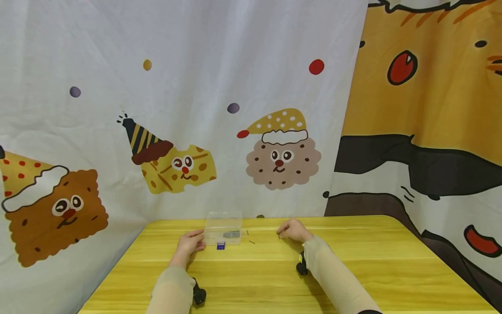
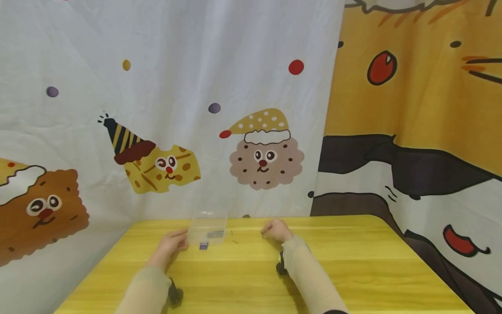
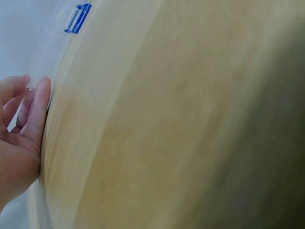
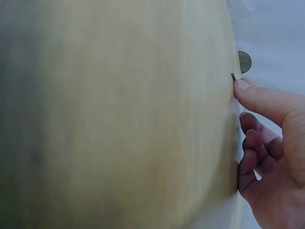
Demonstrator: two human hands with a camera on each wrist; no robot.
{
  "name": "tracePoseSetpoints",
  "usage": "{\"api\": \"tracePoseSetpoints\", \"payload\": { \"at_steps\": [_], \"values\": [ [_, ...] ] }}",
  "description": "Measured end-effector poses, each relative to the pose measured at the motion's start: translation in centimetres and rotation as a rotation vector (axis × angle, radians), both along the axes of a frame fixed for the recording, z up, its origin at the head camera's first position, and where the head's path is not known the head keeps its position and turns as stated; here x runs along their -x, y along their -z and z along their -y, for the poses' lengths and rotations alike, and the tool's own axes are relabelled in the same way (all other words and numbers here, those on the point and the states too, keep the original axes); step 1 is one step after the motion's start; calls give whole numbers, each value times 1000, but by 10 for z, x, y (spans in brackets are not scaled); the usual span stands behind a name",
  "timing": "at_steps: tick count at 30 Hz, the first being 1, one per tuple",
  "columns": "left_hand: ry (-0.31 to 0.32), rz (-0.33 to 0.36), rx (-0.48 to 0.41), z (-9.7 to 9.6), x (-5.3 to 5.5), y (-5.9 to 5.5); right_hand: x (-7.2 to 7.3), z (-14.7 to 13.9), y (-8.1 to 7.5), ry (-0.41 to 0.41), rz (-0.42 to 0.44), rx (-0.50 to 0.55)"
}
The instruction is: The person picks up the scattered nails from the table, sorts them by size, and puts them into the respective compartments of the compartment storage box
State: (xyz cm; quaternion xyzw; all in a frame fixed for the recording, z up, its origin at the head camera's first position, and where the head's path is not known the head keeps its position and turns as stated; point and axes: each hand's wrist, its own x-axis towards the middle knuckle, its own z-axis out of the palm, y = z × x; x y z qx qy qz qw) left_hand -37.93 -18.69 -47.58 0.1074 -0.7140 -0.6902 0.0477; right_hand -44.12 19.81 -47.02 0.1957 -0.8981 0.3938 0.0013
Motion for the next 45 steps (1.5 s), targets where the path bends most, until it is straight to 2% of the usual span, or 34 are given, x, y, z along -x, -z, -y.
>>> {"api": "tracePoseSetpoints", "payload": {
  "at_steps": [8, 18, 26, 33, 40, 45],
  "values": [
    [1, 4, 2, 0, 2, 1, -2, 2, -2, 16, -6, -20],
    [9, -6, -4, 2, 5, 0, 7, 0, 2, 7, -6, -29],
    [16, -3, 1, 1, 2, -1, 12, -1, 6, -57, -53, -81],
    [18, 2, 10, 0, 0, -4, 8, -2, 4, -127, -127, -121],
    [31, -10, 11, 0, -1, -4, 5, -1, -1, -172, -110, -146],
    [19, 1, -1, 1, -1, -2, 6, 1, 0, -206, -141, -217]
  ]
}}
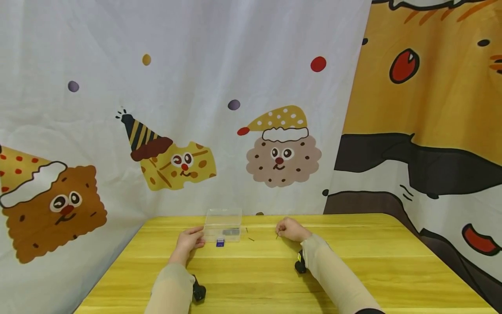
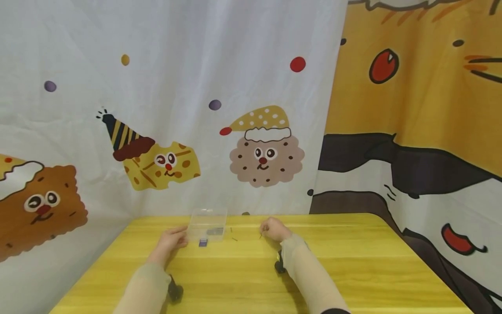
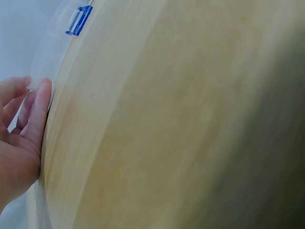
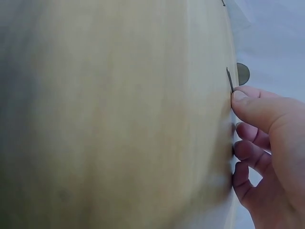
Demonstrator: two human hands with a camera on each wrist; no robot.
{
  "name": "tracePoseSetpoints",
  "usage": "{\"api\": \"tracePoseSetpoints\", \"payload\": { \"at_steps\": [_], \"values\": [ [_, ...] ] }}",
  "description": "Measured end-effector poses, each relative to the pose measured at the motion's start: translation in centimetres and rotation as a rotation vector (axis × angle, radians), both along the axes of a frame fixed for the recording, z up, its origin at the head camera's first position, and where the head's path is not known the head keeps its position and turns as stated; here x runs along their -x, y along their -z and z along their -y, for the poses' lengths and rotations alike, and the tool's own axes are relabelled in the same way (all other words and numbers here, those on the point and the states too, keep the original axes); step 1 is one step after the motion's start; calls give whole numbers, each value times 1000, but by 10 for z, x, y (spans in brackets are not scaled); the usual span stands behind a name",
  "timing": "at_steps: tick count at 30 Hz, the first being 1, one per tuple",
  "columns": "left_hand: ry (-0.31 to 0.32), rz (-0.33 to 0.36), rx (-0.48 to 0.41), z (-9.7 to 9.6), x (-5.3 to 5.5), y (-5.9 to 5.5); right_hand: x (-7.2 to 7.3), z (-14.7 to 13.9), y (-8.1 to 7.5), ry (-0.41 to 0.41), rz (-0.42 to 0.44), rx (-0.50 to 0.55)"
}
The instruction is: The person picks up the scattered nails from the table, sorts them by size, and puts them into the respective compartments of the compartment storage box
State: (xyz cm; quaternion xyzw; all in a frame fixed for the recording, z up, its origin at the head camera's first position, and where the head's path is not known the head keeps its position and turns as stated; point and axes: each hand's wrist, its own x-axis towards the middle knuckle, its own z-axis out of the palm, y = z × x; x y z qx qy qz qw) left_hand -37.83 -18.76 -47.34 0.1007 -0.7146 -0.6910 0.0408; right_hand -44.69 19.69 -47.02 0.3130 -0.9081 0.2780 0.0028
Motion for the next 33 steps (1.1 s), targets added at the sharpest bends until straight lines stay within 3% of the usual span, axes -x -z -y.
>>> {"api": "tracePoseSetpoints", "payload": {
  "at_steps": [4, 9, 15, 22, 29, 33],
  "values": [
    [-6, -16, -12, 0, 1, 3, -2, 2, -1, -23, -18, -48],
    [19, -58, -35, 2, -1, 3, -9, 4, -6, -39, 21, -57],
    [-11, -4, 8, -1, 0, 1, -13, 1, -8, -33, 62, 22],
    [-7, 6, 20, 1, 1, 1, -11, 0, -12, -49, 115, 84],
    [-20, 2, 10, 1, 1, 2, -7, -2, -13, -109, 207, 120],
    [-22, 1, 5, 0, 0, 1, 0, -5, -8, -184, 175, 124]
  ]
}}
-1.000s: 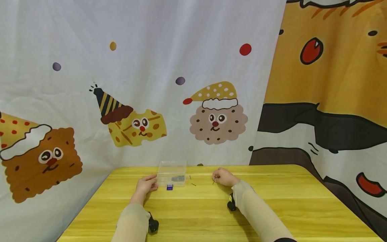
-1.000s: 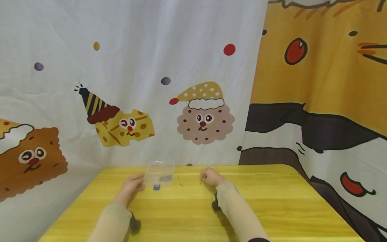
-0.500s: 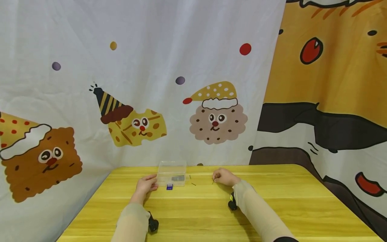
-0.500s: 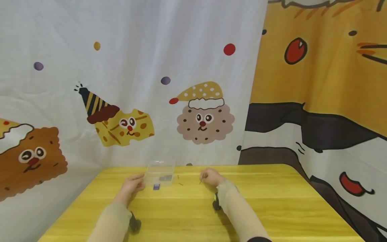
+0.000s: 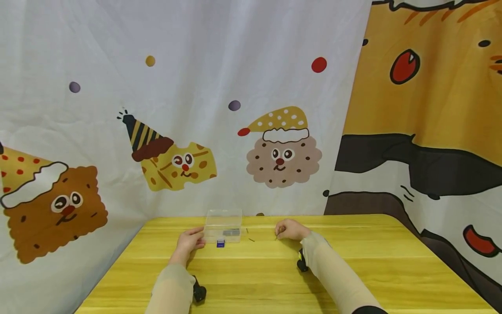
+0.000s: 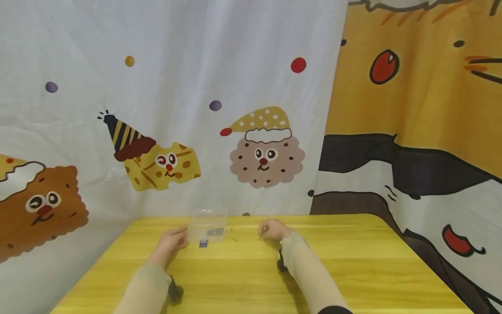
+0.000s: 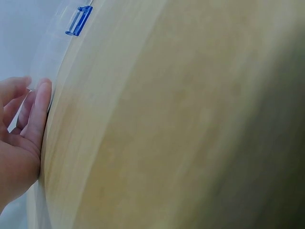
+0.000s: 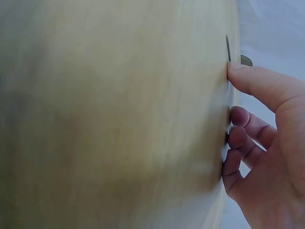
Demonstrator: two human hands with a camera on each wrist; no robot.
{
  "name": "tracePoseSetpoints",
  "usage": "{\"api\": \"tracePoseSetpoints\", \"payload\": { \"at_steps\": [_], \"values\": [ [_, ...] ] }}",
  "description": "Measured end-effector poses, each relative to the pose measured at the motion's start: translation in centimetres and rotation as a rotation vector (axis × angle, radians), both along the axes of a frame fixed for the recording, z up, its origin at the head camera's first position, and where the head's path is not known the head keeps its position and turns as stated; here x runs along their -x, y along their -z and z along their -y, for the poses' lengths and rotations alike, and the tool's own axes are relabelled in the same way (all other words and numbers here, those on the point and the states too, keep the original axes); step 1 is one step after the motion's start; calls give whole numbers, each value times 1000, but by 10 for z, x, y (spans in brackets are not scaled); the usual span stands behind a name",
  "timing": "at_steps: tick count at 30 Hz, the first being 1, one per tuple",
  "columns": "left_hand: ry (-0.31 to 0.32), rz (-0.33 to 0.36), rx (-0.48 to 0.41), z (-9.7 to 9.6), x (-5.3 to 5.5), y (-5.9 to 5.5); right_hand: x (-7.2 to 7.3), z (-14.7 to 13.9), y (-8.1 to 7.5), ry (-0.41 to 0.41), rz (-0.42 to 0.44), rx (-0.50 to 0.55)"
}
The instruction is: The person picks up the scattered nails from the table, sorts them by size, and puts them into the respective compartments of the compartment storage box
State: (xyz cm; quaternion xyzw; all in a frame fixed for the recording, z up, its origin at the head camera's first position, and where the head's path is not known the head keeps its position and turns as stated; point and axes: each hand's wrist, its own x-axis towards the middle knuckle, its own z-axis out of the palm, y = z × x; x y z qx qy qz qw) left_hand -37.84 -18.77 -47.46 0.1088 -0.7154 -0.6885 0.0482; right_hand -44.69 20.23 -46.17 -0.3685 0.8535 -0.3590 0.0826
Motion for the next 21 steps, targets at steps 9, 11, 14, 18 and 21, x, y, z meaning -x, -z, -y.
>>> {"api": "tracePoseSetpoints", "payload": {
  "at_steps": [9, 11, 14, 18, 21],
  "values": [
    [14, 3, 0, 0, -3, 0, -6, 6, -3, 48, 23, -78],
    [14, 0, -1, -1, -5, -1, -8, 6, -3, 39, 4, -93],
    [16, -6, -5, -1, -6, -2, -5, 5, 0, 22, -33, -111],
    [12, -4, -1, -1, -5, -2, -4, 6, 1, 33, -26, -112],
    [7, -1, 2, -1, -3, -2, -4, 7, -1, 97, 30, -125]
  ]
}}
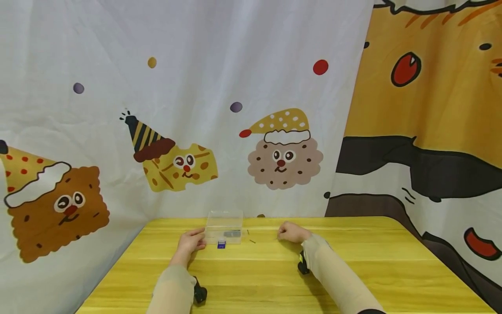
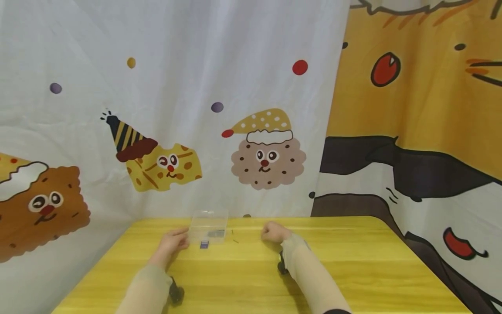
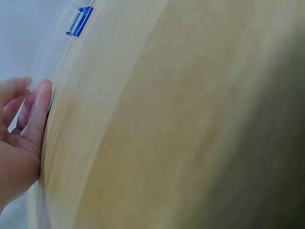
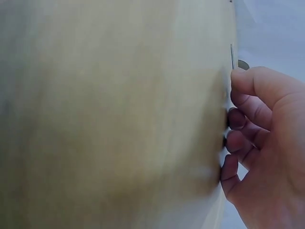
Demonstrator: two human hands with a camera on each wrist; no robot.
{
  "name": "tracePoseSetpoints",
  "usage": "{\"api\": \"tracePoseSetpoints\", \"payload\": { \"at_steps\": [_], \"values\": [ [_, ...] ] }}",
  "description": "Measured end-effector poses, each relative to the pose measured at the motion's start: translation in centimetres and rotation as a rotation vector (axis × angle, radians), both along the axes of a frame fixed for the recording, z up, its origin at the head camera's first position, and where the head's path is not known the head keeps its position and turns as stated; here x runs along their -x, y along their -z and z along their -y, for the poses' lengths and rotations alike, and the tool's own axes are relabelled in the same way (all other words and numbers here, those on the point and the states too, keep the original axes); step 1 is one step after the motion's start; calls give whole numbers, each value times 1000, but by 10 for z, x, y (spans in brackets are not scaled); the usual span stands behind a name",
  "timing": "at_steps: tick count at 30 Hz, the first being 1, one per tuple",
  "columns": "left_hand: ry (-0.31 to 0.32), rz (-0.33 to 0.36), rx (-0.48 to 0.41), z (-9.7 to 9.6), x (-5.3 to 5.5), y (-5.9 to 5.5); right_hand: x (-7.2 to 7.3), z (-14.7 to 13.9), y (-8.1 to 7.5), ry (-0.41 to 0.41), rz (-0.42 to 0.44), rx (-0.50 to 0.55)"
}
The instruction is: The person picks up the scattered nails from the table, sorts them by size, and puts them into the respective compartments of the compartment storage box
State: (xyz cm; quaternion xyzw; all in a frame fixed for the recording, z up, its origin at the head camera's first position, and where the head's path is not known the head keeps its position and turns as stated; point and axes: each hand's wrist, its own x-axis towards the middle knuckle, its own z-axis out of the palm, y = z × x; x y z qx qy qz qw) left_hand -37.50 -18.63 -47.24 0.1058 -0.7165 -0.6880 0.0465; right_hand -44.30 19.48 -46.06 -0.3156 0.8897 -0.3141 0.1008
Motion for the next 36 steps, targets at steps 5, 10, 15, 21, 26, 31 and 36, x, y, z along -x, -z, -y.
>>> {"api": "tracePoseSetpoints", "payload": {
  "at_steps": [5, 10, 15, 21, 26, 31, 36],
  "values": [
    [-8, -3, 8, -1, -1, -2, -1, 1, -3, 112, 75, -9],
    [-1, -10, 9, -2, -3, -3, -4, -2, -6, 143, 113, 55],
    [-3, -10, 12, -3, -2, -3, -2, -8, -8, 141, 134, 126],
    [-4, -3, 8, -1, 1, 0, 1, -7, -7, 171, 165, 282],
    [-3, -4, 19, 0, 0, 0, 2, -2, -11, 193, 178, 388],
    [-2, -6, 12, 1, 0, 0, -1, 5, -19, 220, 205, 456],
    [0, -13, -15, 1, 1, 0, 0, 12, -27, 249, 203, 473]
  ]
}}
